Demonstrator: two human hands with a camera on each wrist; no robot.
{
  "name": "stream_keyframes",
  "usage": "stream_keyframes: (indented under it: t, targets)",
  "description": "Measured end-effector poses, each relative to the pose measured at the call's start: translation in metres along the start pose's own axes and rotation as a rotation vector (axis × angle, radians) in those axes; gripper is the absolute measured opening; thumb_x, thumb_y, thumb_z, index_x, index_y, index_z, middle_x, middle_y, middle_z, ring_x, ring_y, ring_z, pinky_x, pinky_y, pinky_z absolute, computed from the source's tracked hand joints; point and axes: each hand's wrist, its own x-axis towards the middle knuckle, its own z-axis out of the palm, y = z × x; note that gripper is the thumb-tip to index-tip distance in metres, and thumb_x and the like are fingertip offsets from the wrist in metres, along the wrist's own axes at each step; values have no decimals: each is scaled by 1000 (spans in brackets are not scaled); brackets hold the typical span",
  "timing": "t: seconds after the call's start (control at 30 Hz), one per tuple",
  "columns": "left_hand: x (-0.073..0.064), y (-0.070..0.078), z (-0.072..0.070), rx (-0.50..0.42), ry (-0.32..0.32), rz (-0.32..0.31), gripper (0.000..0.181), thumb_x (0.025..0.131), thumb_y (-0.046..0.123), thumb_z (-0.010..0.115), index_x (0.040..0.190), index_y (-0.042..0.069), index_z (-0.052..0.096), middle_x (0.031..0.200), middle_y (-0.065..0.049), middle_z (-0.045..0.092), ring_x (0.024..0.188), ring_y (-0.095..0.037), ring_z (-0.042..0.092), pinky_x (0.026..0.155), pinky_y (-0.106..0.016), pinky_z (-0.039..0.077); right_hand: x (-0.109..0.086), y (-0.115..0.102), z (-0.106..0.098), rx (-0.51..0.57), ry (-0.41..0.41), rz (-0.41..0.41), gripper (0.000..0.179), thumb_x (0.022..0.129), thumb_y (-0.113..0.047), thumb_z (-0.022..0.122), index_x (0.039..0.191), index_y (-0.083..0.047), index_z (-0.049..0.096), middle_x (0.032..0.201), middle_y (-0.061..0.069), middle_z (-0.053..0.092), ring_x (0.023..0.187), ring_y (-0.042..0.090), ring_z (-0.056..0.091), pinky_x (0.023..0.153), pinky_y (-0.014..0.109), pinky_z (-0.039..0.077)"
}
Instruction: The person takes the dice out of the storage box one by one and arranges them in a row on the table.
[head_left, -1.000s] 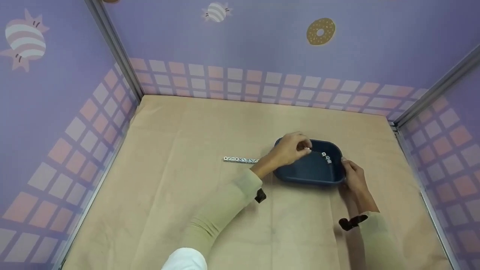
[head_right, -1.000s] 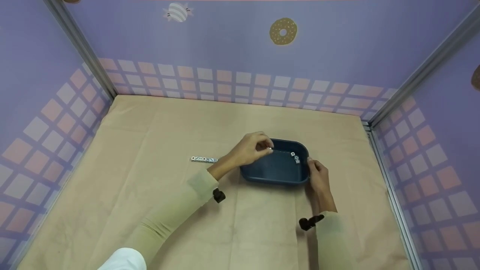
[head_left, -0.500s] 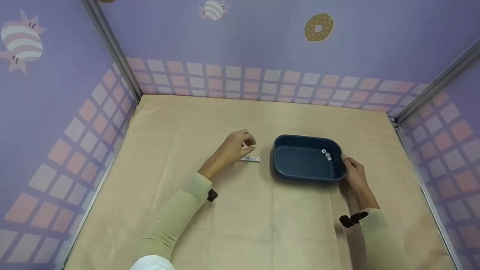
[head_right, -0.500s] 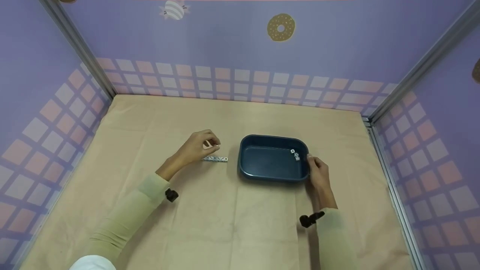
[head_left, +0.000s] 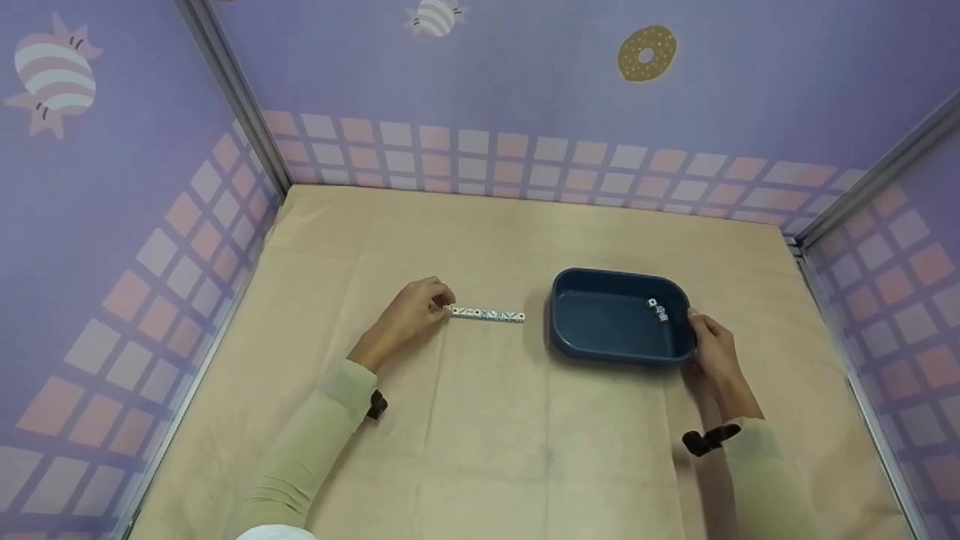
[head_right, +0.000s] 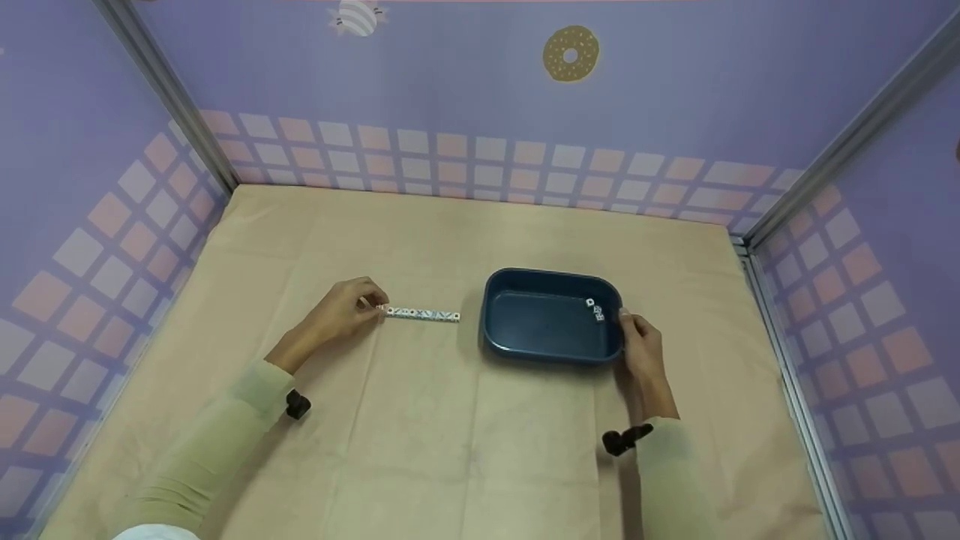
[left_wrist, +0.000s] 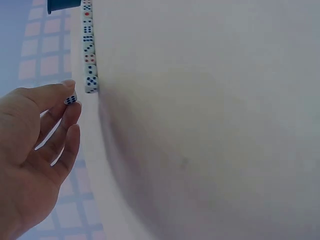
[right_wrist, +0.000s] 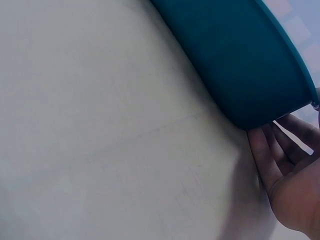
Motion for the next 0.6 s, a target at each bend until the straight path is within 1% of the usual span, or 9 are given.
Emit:
stream_keyframes:
  t: [0.13, 0.27, 0.47, 0.6]
  targets:
    - [-2, -4, 2, 8, 8, 4, 12, 97, 4, 77, 109, 5, 77, 106, -4, 70, 99, -21, 68, 89, -37, 58, -1, 1, 1, -14, 16, 1, 76, 111, -57, 41, 161, 1, 41, 167, 20, 36, 157, 34, 28, 129, 47, 17]
    - [-2, -6, 4, 30, -10, 10, 15, 96, 5, 79, 111, 6, 76, 106, -3, 69, 99, -20, 68, 89, -37, 57, -1, 1, 1, -14, 23, -5, 75, 111, -57, 41, 159, 2, 43, 164, 22, 40, 156, 33, 30, 129, 47, 19]
    - [-1, -9, 7, -4, -29, -20, 25, 95, 6, 80, 119, 4, 74, 110, -4, 70, 100, -20, 67, 90, -37, 57, -1, 1, 1, -3, -17, -16, 73, 113, -54, 38, 160, 3, 40, 164, 25, 39, 155, 37, 31, 129, 49, 20]
    - [1, -11, 8, -31, -29, -21, 27, 95, 6, 80, 121, 4, 73, 111, -5, 71, 101, -21, 68, 90, -38, 57, -2, 1, 1, 5, -9, -23, 76, 112, -56, 39, 160, 2, 40, 164, 24, 39, 155, 37, 31, 129, 48, 20]
